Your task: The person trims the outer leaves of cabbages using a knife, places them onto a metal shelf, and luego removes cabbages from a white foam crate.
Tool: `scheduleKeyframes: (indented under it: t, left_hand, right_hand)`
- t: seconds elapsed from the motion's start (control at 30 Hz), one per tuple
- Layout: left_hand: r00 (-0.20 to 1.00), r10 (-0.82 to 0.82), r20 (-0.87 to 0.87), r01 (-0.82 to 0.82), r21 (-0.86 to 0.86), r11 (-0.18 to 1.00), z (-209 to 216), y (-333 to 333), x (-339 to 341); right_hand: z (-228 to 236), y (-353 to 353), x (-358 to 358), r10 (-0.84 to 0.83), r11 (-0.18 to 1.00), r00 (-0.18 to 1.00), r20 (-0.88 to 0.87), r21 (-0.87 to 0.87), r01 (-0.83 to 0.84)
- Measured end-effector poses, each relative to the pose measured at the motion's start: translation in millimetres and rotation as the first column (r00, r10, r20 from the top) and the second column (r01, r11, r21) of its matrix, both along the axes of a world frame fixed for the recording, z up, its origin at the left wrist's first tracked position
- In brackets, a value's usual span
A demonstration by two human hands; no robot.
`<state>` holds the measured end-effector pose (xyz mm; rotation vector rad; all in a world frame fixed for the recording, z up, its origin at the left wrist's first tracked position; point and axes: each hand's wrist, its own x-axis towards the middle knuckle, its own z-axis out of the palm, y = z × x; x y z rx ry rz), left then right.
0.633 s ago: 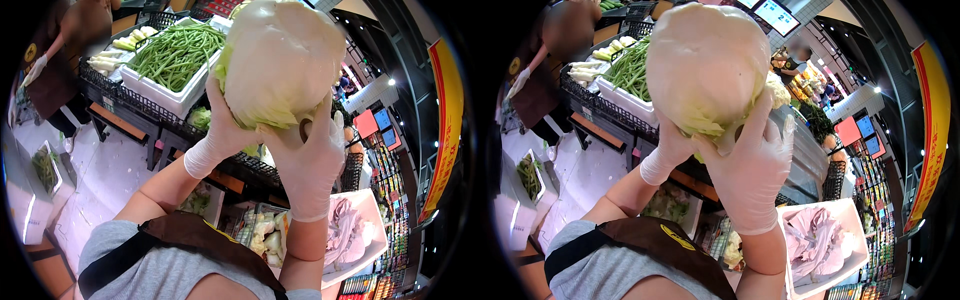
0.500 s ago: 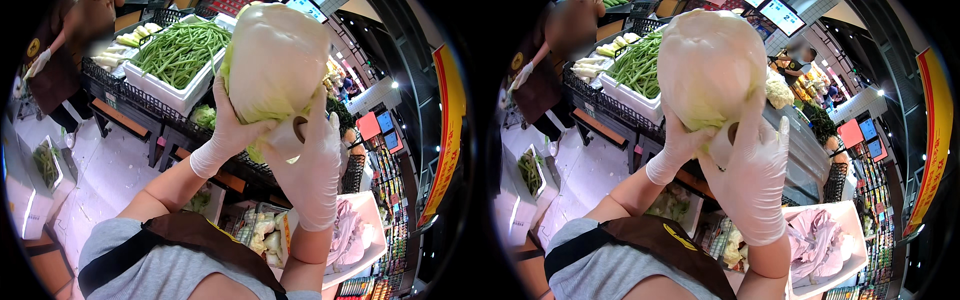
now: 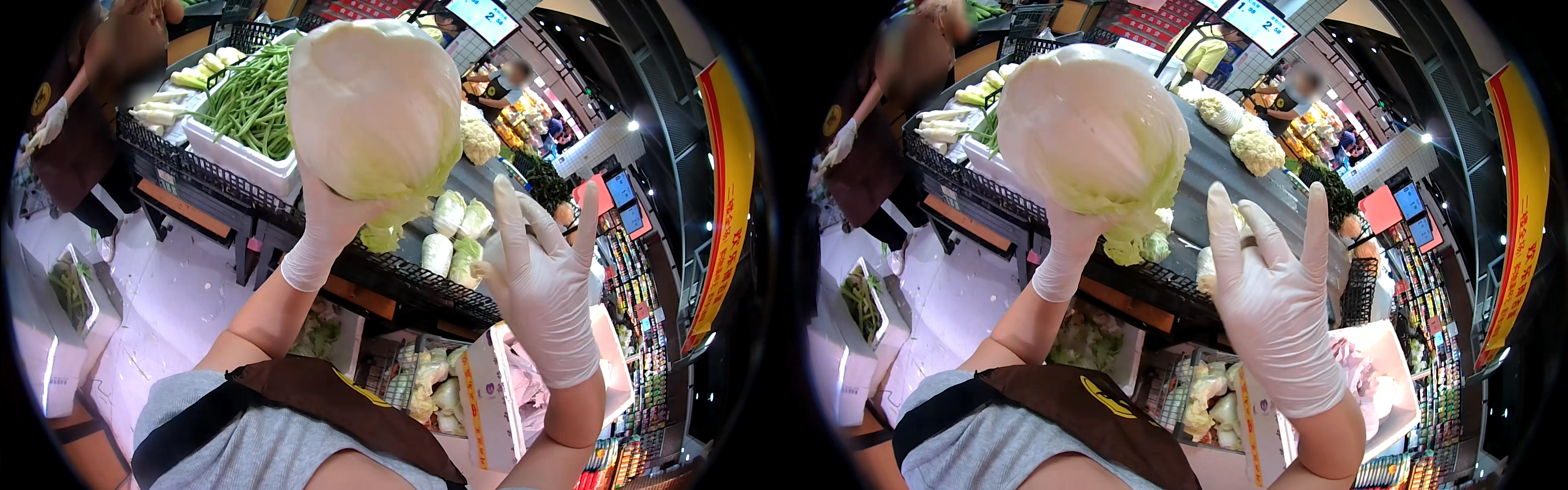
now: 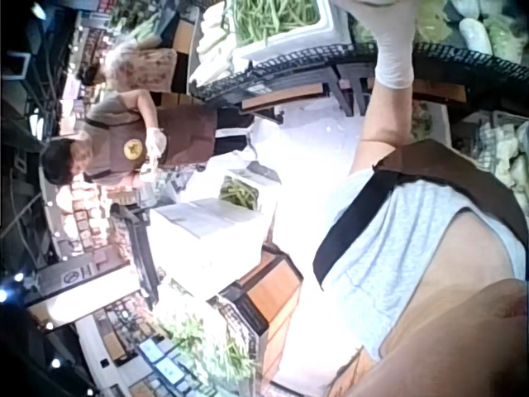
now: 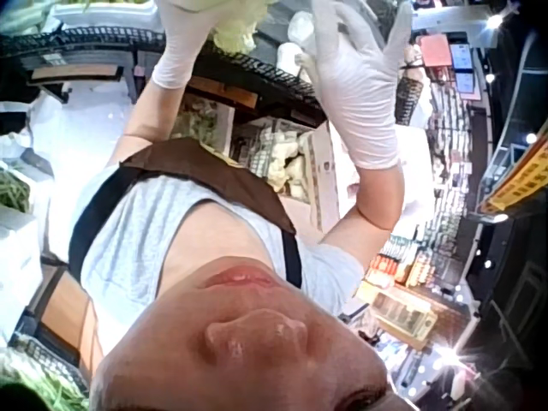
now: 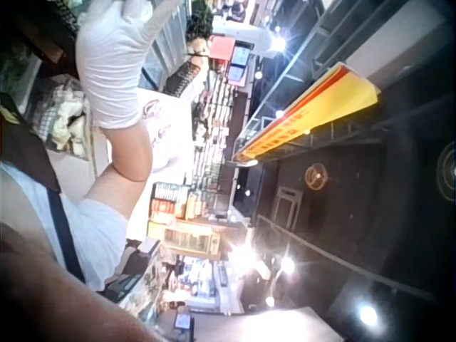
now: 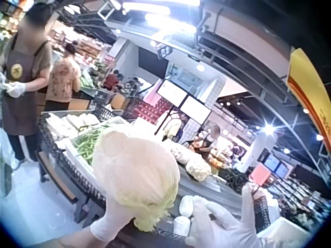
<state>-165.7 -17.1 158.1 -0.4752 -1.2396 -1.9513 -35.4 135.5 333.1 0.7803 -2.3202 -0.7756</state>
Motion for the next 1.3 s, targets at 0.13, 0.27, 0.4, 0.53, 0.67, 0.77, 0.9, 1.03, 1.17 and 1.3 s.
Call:
scheduleKeyframes:
  t: [0.13, 0.27, 0.4, 0.53, 0.67, 0.77, 0.9, 1.03, 1.17, 1.3]
  left_hand:
    - [0.941, 0.267, -0.208, -0.271, 0.009, 0.963, 5.3, -8.3, 0.8]
    - [0.821, 0.382, -0.424, -0.422, -0.002, 0.906, 4.2, -15.9, -1.7]
    - [0.688, 0.414, -0.596, -0.653, -0.259, 0.712, -12.7, -26.7, 2.2]
    - [0.641, 0.498, -0.584, -0.731, -0.268, 0.627, -1.9, -13.8, -5.5]
    - [0.583, 0.672, -0.457, -0.803, -0.200, 0.561, 28.0, -20.1, -13.5]
    - [0.551, 0.687, -0.474, -0.817, -0.139, 0.560, 48.0, -31.8, -15.2]
    - [0.705, 0.590, -0.393, -0.677, -0.126, 0.725, 60.5, -23.4, 0.4]
    - [0.709, 0.583, -0.397, -0.675, -0.143, 0.723, 53.3, -32.8, 8.4]
    - [0.783, 0.483, -0.391, -0.581, -0.185, 0.793, 28.8, -21.8, 20.1]
    - [0.730, 0.475, -0.491, -0.665, -0.351, 0.659, -15.4, -14.0, 19.3]
  right_hand:
    - [-1.4, 34.3, -27.7, 0.061, 0.998, 0.991, 0.123, -0.040, -0.056]
    - [-7.4, 78.8, -77.0, 0.039, 0.863, 0.937, 0.347, -0.485, 0.143]
    - [24.6, 66.7, -138.7, 0.198, 0.335, 0.881, 0.429, -0.875, 0.350]
    - [38.6, -77.1, -71.6, 0.571, 0.568, 0.792, 0.218, -0.801, -0.189]
    - [-34.1, -78.1, -16.7, 0.435, 0.766, 0.893, -0.115, -0.473, -0.434]
    - [-68.1, -61.3, 13.1, 0.252, 0.841, 0.962, -0.103, -0.468, -0.270]
    - [-105.0, -33.7, -2.8, 0.153, 0.804, 0.982, 0.107, -0.592, -0.061]
    - [-142.8, 18.2, -46.5, 0.490, 0.304, 0.682, 0.544, -0.839, 0.451]
    - [-150.1, 145.8, -102.3, 0.476, 0.517, 0.410, 0.778, -0.625, 0.585]
    - [-73.5, 119.7, -165.3, 0.586, -0.220, 0.695, 0.417, -0.743, 0.631]
